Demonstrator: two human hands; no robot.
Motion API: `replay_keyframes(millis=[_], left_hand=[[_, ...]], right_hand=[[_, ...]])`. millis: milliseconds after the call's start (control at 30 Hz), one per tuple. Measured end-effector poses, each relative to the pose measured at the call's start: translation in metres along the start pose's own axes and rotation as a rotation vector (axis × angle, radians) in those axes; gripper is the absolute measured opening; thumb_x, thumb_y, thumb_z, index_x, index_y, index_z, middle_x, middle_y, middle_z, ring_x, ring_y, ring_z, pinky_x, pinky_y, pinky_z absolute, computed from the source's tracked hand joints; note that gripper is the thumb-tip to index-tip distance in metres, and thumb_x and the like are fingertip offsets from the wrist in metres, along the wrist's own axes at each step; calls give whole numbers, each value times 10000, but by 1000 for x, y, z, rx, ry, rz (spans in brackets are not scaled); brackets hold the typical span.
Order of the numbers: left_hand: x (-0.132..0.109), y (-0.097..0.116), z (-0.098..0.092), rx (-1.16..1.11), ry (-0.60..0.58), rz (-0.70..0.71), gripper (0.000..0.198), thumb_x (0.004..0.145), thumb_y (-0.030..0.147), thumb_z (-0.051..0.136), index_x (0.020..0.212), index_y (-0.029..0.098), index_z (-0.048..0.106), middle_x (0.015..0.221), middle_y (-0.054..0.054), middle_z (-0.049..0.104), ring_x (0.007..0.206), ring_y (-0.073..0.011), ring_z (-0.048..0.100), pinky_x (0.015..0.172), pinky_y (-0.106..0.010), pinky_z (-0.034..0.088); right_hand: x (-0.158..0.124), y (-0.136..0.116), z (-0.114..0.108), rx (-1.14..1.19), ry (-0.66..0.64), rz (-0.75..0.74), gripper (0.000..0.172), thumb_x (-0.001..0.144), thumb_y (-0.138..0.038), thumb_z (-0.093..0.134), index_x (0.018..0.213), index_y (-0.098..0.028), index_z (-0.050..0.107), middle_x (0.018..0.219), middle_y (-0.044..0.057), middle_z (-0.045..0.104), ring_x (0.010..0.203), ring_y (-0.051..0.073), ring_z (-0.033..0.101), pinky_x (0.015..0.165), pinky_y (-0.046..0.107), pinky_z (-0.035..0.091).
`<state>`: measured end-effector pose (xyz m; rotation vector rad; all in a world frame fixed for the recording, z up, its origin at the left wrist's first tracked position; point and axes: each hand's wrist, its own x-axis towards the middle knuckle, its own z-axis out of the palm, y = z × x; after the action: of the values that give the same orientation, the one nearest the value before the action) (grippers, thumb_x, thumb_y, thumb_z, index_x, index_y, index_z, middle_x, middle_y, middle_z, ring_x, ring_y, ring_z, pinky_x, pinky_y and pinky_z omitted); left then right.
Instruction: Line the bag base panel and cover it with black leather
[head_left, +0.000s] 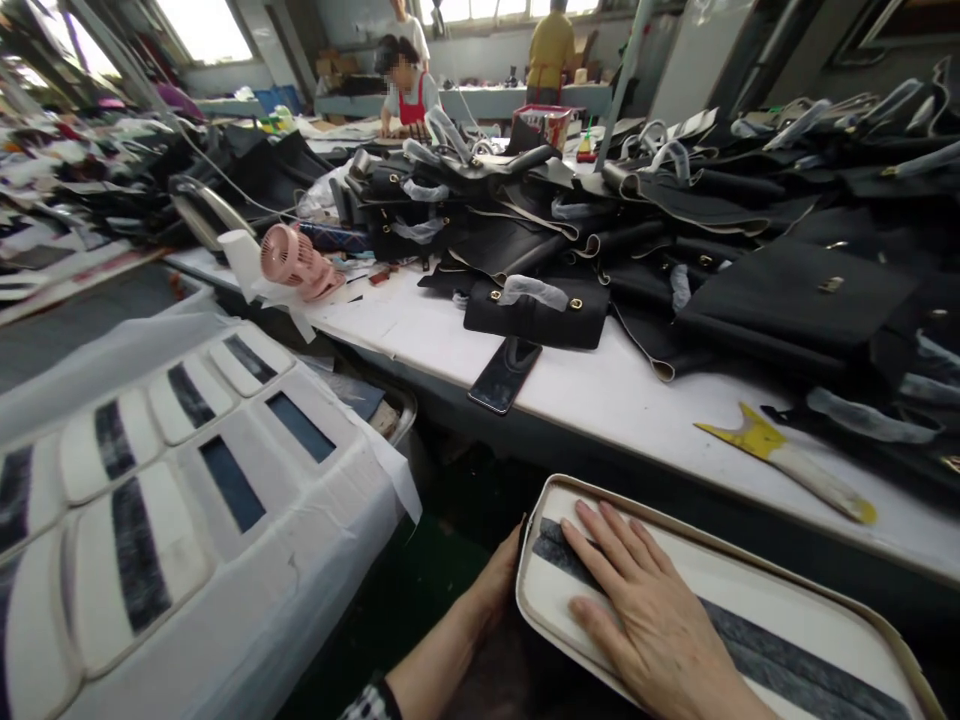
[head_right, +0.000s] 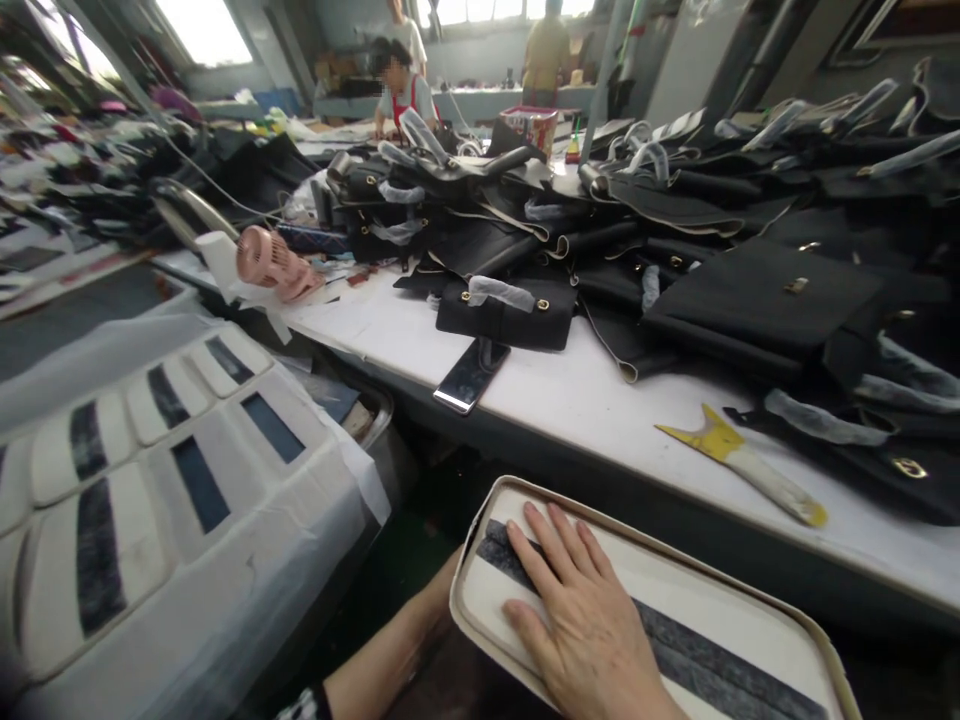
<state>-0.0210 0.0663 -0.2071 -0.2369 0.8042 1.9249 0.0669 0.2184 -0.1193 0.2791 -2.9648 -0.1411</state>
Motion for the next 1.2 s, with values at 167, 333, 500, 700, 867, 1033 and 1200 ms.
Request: replay_keyframes(millis=[167, 333, 500, 700, 867, 1033, 1200], left_hand=[[-7, 6, 7, 61, 68, -30, 644, 843, 579, 625, 1310, 136, 603, 1181, -156, 695, 1185, -347, 589, 1097, -480, 357], [-11, 9, 14, 102, 2, -49, 652, 842, 625, 596, 1288, 150, 629, 1211, -145, 685, 1215, -338, 571, 1103, -450, 364], [-11, 21, 4, 246, 26, 67, 708, 824, 672, 590, 1347, 195, 577, 1293, -130, 641, 1249, -320, 542, 1074, -434, 397], [-33, 57, 6, 638, 81, 271, 616, 766, 539, 735, 1215, 122, 674, 1158, -137, 705, 1106, -324, 618, 950, -380, 476], [-55, 77, 44, 1269, 119, 355, 312, 855, 432, 648, 1003, 173, 741, 907, -74, 753, 792, -241, 670, 662, -272, 450], [-55, 80, 64, 1978, 241, 512, 319, 934, 250, 441, 664, 183, 597, 669, -78, 673, 605, -198, 622, 567, -306, 281], [-55, 78, 70, 2158, 224, 424, 283, 934, 206, 401, 701, 186, 560, 698, -113, 684, 673, -254, 673, 585, -318, 302]], right_hand=[[6, -2, -5, 57, -17, 31, 681, 903, -517, 568, 1490, -231, 373, 1594, 83, 238, 1420, 330, 307, 1128, 504, 284], [4, -1, -2, 79, 3, 46, 669, 901, -518, 578, 1482, -249, 382, 1576, 70, 295, 1407, 306, 331, 1136, 480, 253], [2, 0, 2, 93, 18, 57, 685, 894, -531, 579, 1485, -254, 375, 1576, 68, 295, 1409, 294, 319, 1147, 470, 199], [2, 0, 2, 129, 34, 73, 669, 879, -505, 599, 1472, -275, 392, 1566, 44, 319, 1406, 288, 323, 1143, 467, 204], [2, -2, 1, 165, 78, 103, 642, 865, -480, 620, 1441, -261, 437, 1546, 62, 356, 1406, 291, 329, 1144, 473, 233], [0, -4, 0, 240, 105, 145, 575, 870, -502, 619, 1392, -296, 493, 1509, 32, 421, 1381, 288, 369, 1144, 477, 260], [-1, -3, 0, 307, 116, 158, 575, 871, -561, 605, 1377, -305, 505, 1485, 19, 453, 1364, 287, 388, 1139, 471, 282]])
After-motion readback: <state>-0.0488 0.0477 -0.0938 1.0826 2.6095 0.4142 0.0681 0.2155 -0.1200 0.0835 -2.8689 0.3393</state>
